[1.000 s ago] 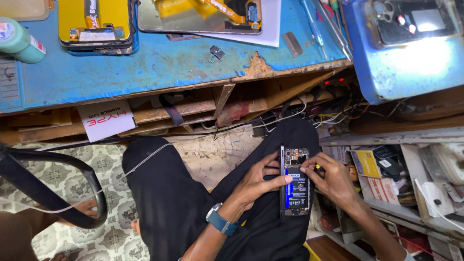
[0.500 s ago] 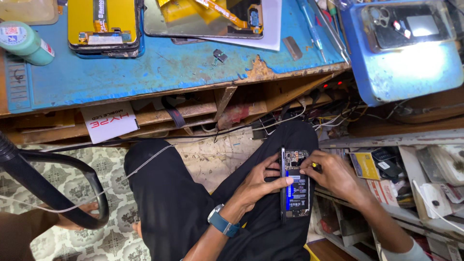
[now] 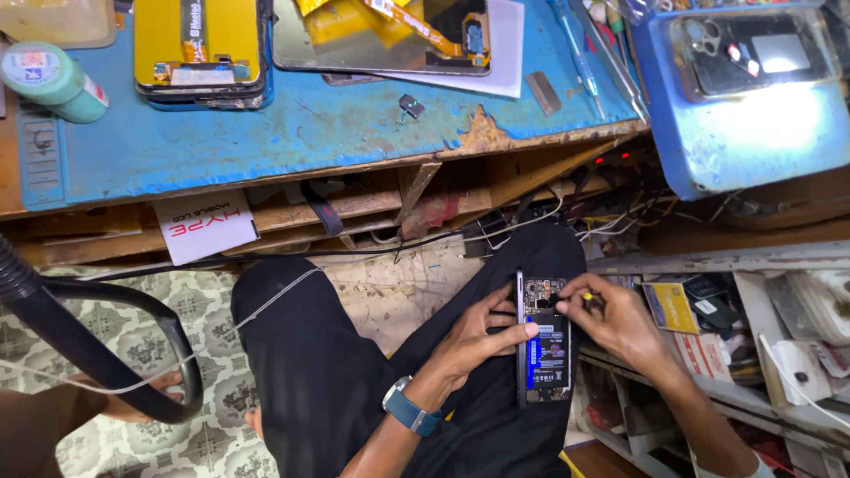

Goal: The person sits on the floor and uses a blue plastic tool to pry open the back cover of a smartphone. They then switch to a yellow screwdriver to unscrew internal components and manipulate the phone's interior.

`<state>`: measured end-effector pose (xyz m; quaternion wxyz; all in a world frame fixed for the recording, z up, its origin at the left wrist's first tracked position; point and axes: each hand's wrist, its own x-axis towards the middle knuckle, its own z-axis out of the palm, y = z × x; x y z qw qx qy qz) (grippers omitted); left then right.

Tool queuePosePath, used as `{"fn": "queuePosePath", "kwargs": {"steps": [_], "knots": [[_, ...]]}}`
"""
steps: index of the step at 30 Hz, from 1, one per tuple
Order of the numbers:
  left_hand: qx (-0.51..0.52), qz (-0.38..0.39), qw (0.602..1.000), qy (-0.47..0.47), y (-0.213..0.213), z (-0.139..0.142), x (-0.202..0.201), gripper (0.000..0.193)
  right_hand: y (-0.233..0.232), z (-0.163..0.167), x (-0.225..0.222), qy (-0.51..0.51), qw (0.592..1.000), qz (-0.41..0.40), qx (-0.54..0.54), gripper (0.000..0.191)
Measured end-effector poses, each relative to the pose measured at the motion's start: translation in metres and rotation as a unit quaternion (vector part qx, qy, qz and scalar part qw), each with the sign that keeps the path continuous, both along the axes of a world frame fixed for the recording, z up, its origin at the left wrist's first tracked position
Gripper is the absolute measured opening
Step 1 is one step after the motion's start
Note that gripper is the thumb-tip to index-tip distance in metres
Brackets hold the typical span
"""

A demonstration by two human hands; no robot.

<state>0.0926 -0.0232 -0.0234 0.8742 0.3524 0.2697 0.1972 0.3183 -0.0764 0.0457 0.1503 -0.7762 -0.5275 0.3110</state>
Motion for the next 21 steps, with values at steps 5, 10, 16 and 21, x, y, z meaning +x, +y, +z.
{"fn": "queuePosePath", "kwargs": {"steps": [5, 10, 16, 21], "knots": [[0.007, -0.001, 1.000, 0.005, -0.002, -0.003, 0.001, 0.100, -0.022, -0.005, 0.003, -0.015, 0.997, -0.014, 0.079, 0.021], [-0.016, 0.002, 1.000, -0.008, -0.003, -0.006, 0.002, 0.097, -0.026, -0.006, -0.016, -0.046, 0.988, 0.061, 0.135, 0.022], [-0.010, 0.004, 1.000, -0.016, -0.001, -0.008, 0.001, 0.095, -0.016, -0.005, -0.029, -0.083, 0.973, 0.108, 0.187, 0.019], [-0.008, -0.004, 1.000, 0.009, -0.001, -0.008, 0.001, 0.098, -0.018, 0.001, -0.019, -0.105, 0.985, 0.044, 0.132, 0.020]]}}
